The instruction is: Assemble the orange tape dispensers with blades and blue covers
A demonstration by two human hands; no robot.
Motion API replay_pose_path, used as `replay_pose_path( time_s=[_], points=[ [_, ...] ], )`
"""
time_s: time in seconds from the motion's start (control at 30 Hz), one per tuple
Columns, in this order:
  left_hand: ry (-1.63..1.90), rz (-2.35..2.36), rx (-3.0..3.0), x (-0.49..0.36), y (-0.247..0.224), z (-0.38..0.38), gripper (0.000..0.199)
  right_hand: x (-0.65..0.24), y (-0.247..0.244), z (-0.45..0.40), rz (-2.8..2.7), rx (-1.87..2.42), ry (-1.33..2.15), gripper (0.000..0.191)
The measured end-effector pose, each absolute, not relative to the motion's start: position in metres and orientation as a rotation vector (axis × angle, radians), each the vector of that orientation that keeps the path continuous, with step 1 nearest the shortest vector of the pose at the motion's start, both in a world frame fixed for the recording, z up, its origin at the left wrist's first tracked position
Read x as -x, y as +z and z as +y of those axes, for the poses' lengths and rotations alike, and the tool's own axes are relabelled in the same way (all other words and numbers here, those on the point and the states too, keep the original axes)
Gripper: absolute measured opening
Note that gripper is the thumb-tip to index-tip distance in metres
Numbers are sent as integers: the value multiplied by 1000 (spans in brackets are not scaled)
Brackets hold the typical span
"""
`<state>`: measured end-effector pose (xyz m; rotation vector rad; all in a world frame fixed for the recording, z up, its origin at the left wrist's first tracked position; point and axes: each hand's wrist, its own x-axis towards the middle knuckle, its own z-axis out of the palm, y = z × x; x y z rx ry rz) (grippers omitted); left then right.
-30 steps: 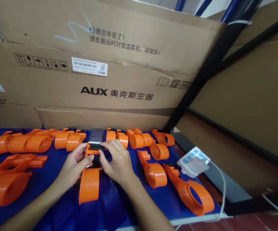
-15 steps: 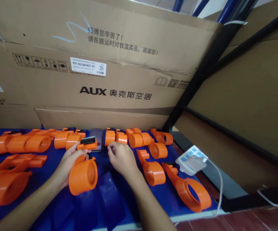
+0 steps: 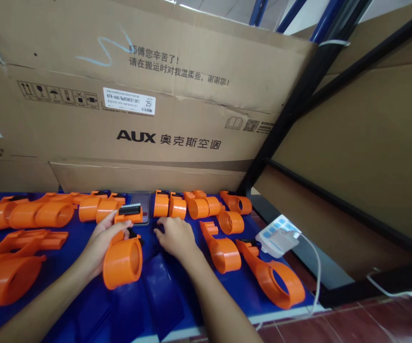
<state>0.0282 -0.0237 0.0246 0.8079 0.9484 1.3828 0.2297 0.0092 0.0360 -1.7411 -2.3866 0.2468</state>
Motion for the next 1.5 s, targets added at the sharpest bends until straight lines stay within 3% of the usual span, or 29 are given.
replay_pose_path(
  time_s=[0.47, 0.77, 1.03, 1.17, 1.5],
  points=[
    [1389, 961, -796, -28, 30, -25, 40, -228, 44, 5, -2473, 1563, 319, 18],
    [1448, 945, -791, -23, 28, -21, 35, -227, 46, -1, -1956, 985, 858, 19],
    [1415, 959, -880, -24, 22, -20, 40, -213, 38, -2, -1516, 868, 937, 23],
    [1422, 971, -973, -26, 21, -21, 42, -207, 37, -2, -1389, 804, 928, 37],
    [1428, 955, -1063, -29, 19, -26, 39, -204, 36, -11, -1708, 839, 694, 14]
  ],
)
